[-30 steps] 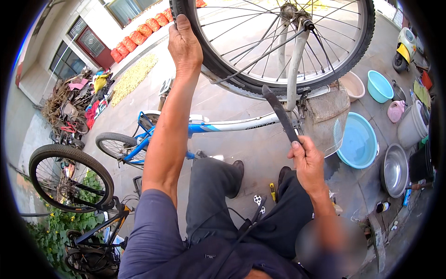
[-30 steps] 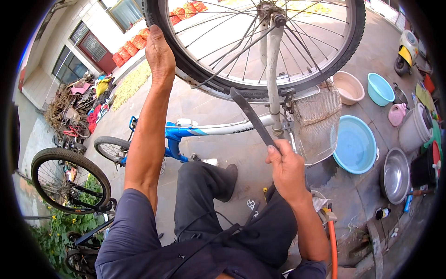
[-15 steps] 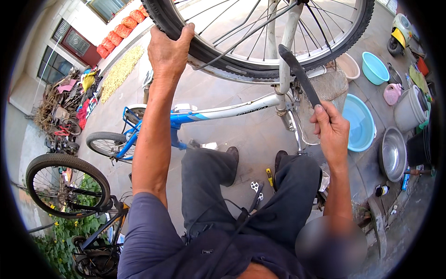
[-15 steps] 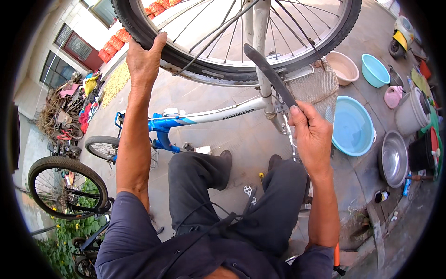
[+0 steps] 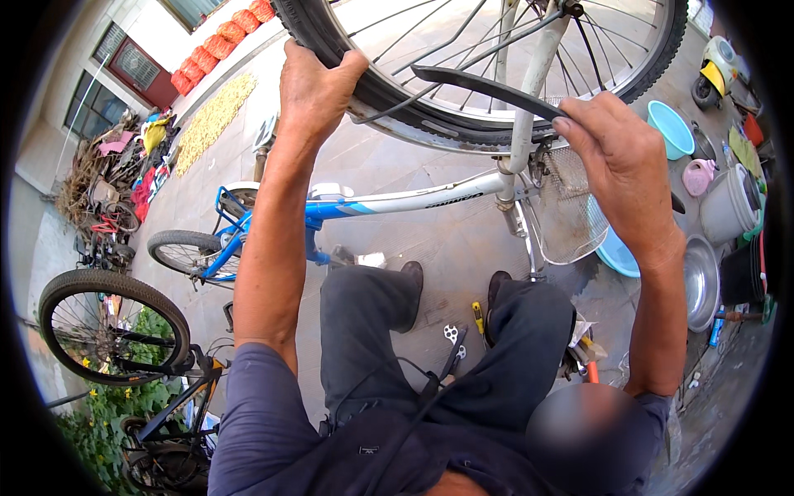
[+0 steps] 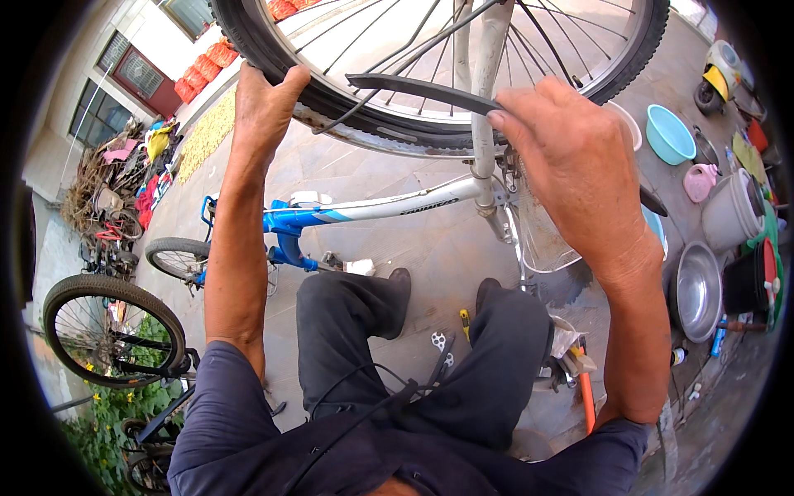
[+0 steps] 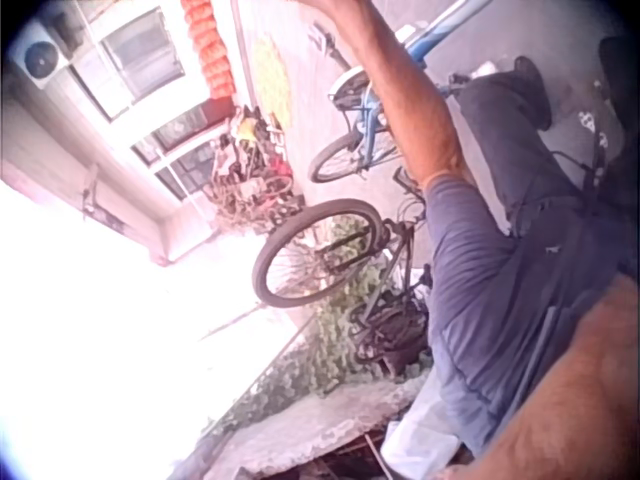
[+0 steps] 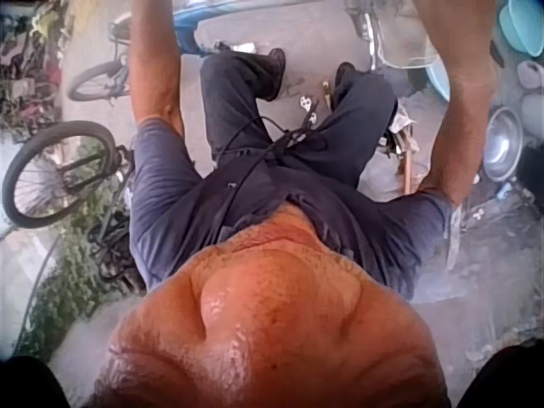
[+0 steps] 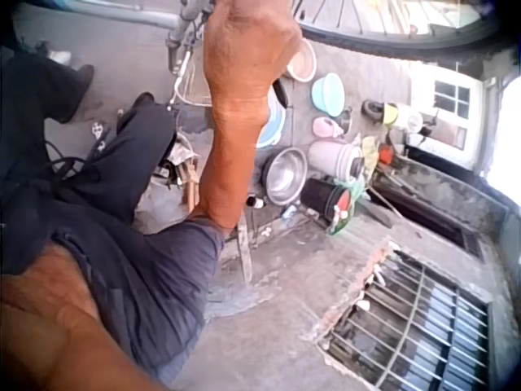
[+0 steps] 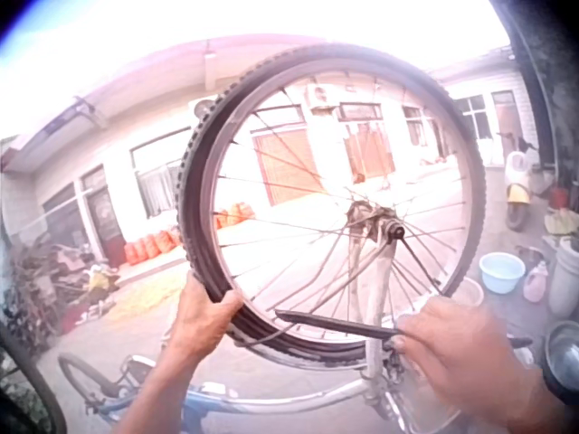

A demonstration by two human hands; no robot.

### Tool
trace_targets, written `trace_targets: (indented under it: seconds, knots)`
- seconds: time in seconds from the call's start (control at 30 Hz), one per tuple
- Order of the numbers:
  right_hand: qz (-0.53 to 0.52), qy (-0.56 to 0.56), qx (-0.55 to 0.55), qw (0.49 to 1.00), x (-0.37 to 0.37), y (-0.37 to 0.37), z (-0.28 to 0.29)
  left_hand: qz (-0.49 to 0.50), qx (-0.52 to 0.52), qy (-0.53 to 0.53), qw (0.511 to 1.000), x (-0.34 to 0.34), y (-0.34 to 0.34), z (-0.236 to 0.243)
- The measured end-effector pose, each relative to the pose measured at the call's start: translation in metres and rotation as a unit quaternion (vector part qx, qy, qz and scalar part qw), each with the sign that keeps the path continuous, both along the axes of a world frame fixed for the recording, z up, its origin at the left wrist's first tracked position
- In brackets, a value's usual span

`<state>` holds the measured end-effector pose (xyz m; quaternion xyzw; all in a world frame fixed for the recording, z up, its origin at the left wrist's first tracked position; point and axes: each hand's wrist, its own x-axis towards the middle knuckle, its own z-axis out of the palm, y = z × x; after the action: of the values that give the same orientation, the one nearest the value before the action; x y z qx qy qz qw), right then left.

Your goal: The person uses a yellow tire lever to pry the tire bead off the bicycle rim. They then pull the inner tube out from between the tire and the rim. The person holds the removed inner tube and the tire while the bicycle remains upside down.

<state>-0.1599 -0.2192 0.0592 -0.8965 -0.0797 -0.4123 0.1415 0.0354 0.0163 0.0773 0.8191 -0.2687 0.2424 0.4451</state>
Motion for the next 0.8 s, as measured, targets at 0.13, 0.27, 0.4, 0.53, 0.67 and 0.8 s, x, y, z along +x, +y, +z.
trace_targets:
  seconds: [0.13, 0.27, 0.4, 0.53, 0.67, 0.8]
  knots:
    - [-0.028, 0.006, -0.151, 0.988, 0.019, 0.008, 0.030, -0.019, 0.009, -0.018, 1.000, 0.011, 0.003, -0.003]
    - [-0.027, -0.011, -0.232, 0.972, 0.036, 0.014, 0.041, -0.031, 0.001, -0.015, 0.999, 0.007, 0.000, -0.002]
    - [-0.019, 0.052, -0.265, 0.963, 0.042, 0.023, 0.059, -0.047, 0.001, -0.009, 0.999, 0.005, 0.001, 0.000]
    - [0.014, 0.227, -0.234, 0.945, 0.039, 0.037, 0.102, -0.028, -0.002, -0.024, 0.999, 0.007, 0.006, -0.003]
    - [0.020, 0.363, -0.203, 0.909, 0.034, 0.050, 0.149, -0.047, -0.012, -0.018, 0.999, 0.008, -0.001, -0.002]
    - [-0.014, 0.345, -0.250, 0.905, 0.047, 0.053, 0.153, -0.054, -0.017, -0.019, 0.998, 0.009, -0.002, -0.002]
